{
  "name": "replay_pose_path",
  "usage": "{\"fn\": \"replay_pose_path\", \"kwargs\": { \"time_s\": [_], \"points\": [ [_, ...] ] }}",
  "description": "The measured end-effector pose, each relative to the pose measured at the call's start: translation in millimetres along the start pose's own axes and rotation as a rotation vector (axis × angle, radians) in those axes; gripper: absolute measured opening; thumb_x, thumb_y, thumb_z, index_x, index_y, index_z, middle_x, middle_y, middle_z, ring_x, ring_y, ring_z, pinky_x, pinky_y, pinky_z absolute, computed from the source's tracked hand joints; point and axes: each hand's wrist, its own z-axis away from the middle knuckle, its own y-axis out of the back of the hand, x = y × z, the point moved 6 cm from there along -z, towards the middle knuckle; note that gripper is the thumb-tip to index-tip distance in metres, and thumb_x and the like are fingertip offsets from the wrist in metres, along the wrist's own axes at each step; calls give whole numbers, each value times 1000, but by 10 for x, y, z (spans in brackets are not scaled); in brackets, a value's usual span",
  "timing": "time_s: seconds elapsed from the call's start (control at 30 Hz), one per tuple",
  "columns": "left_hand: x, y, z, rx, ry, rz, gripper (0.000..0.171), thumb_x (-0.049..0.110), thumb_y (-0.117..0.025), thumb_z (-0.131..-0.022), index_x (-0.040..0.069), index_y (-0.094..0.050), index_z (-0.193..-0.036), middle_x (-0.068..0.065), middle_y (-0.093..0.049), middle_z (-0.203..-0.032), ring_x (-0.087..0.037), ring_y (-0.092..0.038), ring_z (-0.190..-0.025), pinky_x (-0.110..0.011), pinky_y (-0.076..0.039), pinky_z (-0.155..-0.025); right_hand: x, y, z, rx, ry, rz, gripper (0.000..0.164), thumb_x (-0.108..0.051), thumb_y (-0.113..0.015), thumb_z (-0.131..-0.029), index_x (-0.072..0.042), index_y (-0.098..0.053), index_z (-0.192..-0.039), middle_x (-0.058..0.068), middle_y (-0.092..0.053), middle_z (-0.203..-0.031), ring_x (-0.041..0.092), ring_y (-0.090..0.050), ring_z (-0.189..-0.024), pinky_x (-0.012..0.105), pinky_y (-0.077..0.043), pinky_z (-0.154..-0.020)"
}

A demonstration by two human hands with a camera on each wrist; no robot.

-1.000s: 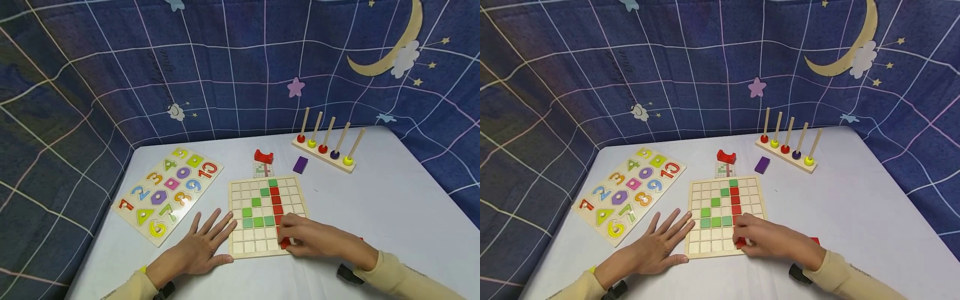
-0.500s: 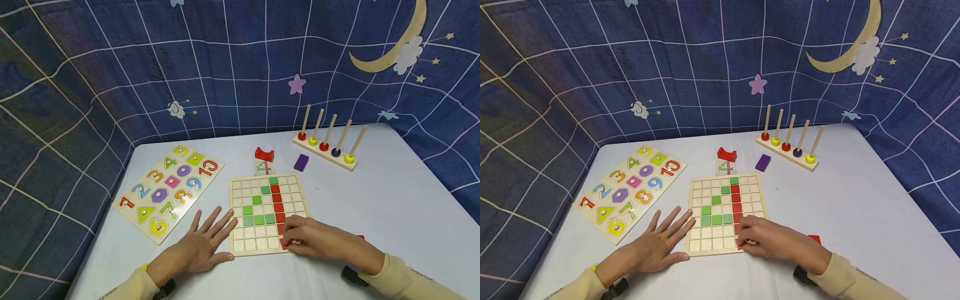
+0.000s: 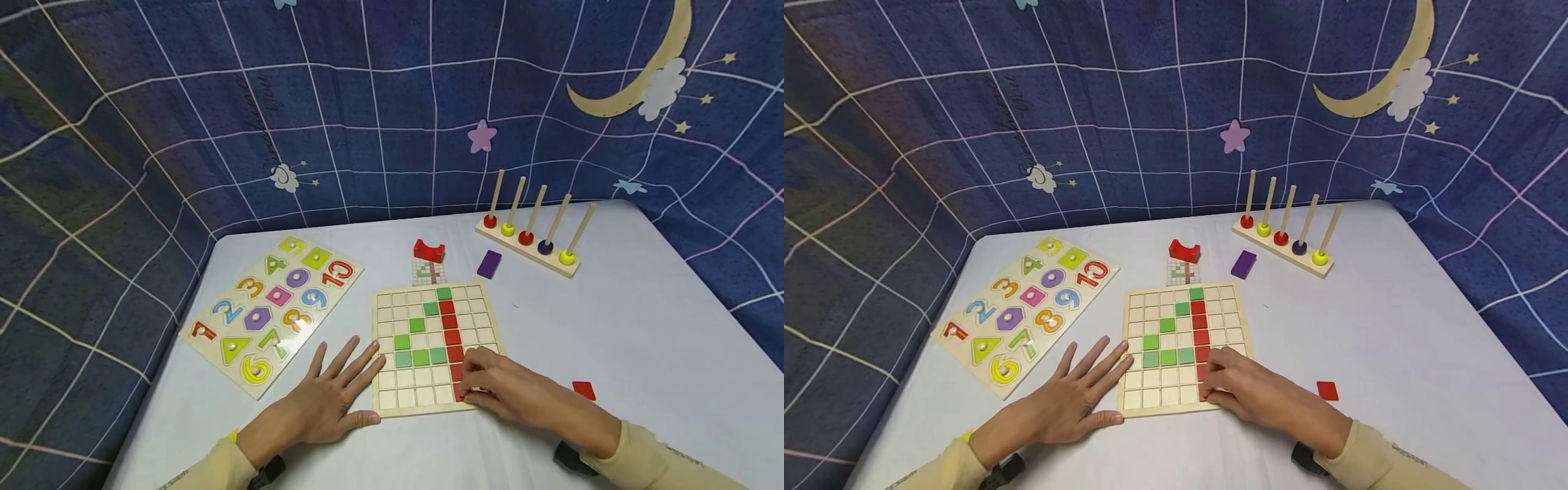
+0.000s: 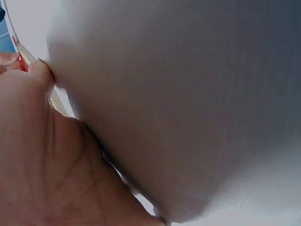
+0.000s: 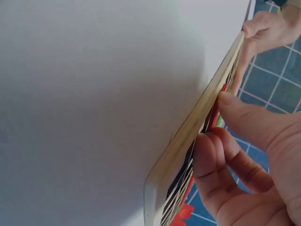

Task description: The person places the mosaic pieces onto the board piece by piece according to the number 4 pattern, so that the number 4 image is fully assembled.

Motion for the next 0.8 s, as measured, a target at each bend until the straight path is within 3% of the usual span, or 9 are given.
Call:
{"fn": "replay_pose_path", "kwargs": {
  "time_s": [0.23, 0.53, 0.8],
  "points": [
    [-90, -150, -28, 83, -50, 51, 86, 78, -36, -103, 39, -5, -173, 12, 2, -183, -29, 2, -171, -77, -7, -127, 0, -3, -5, -16, -72, -28, 13, -9, -84, -92, -21, -80, -93, -6, -60, -100, 2, -52, -92, 18, -51, -76],
    [-104, -166, -45, 79, -35, 23, 88, 80, -35, -102, 37, -7, -174, 10, 1, -184, -32, -1, -171, -76, -5, -128, 16, -16, 2, -14, -71, -25, 14, -5, -81, -92, -19, -79, -92, -6, -62, -102, 0, -52, -90, 14, -50, -75],
    [-131, -223, -81, 51, -19, 10, 90, 80, -36, -101, 36, -7, -174, 9, 2, -184, -32, 0, -171, -76, -1, -129, 34, 125, 68, -78, -30, -141, 16, -10, -77, -99, -19, -78, -112, -7, -64, -111, 3, -56, -96, 15, -52, -78]
  ]
}}
